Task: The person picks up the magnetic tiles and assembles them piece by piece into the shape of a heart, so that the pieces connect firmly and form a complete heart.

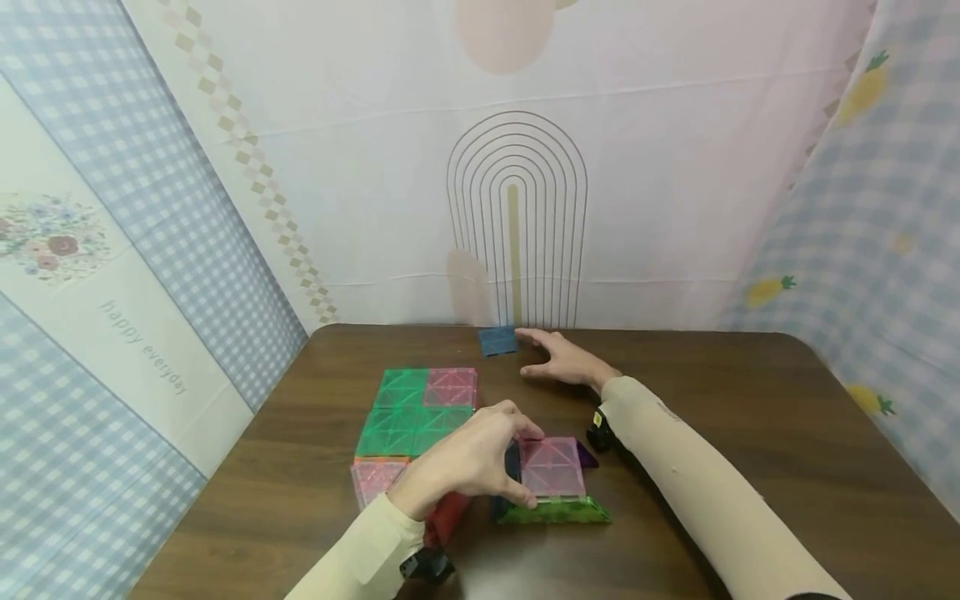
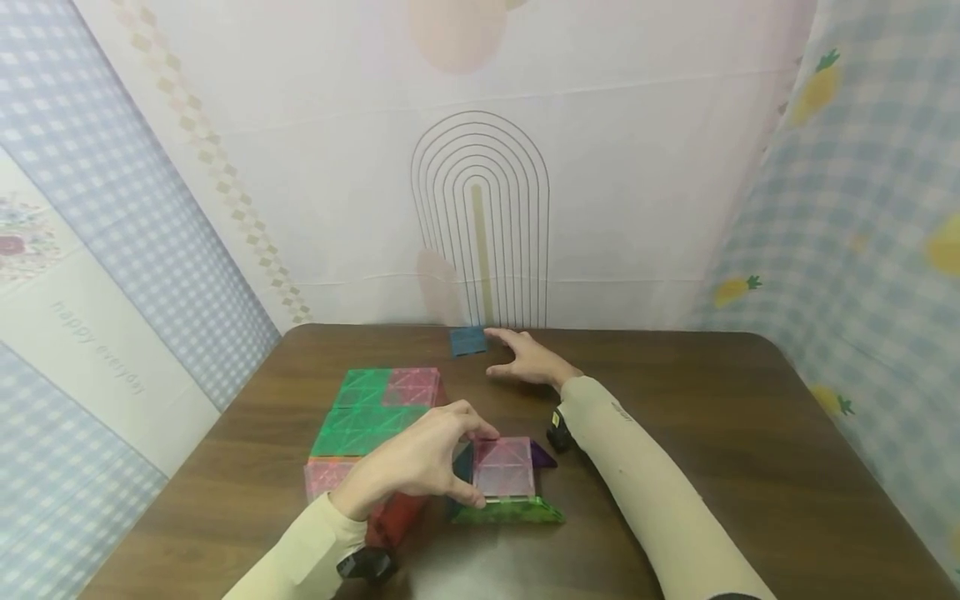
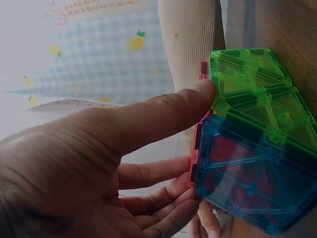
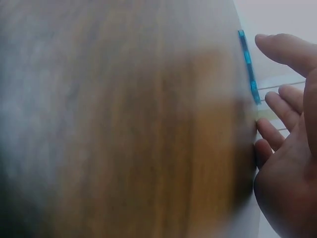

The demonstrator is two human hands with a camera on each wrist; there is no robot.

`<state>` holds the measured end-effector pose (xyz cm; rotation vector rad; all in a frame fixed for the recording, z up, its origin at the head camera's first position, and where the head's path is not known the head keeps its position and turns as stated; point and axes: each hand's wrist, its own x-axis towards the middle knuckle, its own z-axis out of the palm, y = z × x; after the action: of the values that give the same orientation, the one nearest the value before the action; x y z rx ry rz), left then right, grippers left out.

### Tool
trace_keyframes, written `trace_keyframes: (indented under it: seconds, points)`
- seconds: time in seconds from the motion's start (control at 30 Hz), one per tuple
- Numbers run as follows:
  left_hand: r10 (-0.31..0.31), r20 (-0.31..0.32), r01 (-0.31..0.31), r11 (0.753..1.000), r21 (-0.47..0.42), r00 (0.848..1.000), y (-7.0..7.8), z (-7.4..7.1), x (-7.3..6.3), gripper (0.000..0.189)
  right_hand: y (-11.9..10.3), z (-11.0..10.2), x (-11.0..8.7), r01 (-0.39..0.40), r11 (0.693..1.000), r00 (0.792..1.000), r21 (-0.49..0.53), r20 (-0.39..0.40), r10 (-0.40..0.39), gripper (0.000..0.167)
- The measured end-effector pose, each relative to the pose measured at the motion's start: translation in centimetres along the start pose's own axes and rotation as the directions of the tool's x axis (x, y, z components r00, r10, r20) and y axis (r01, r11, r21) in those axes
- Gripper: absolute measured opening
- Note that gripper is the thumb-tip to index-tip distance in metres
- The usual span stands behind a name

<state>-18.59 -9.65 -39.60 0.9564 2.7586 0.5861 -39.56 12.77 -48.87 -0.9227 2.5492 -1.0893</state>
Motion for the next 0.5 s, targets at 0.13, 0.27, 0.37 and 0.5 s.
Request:
trace_keyframes:
  seconds: [0.13, 0.27, 0.37, 0.5]
  points:
    - [0.009, -0.002, -0.009, 1.0, 0.003, 1.0, 0.04, 0.03, 0.05, 0.074, -0.03, 0.13, 0.15, 0.044, 0.995, 0.999, -0.088, 0.019, -0.043, 0.078]
    - [0.013, -0.001, -0.013, 1.0, 0.002, 1.0, -0.02, 0.03, 0.06, 0.074, 0.09, 0.19, 0.2, 0.074, 0.986, 0.997, -0.152, -0.003, -0.075, 0.064]
    - [0.011, 0.001, -0.011, 1.0, 0.002, 1.0, -0.06, 0.06, 0.06, 0.074, 0.13, 0.28, 0.07, 0.074, 0.982, 0.995, -0.174, -0.057, -0.085, 0.047]
    - [0.006, 0.001, -0.006, 1.0, 0.0, 1.0, 0.03, 0.09, 0.03, 0.075, 0.19, 0.35, -0.19, 0.039, 0.984, 0.988, -0.174, -0.143, -0.065, 0.031]
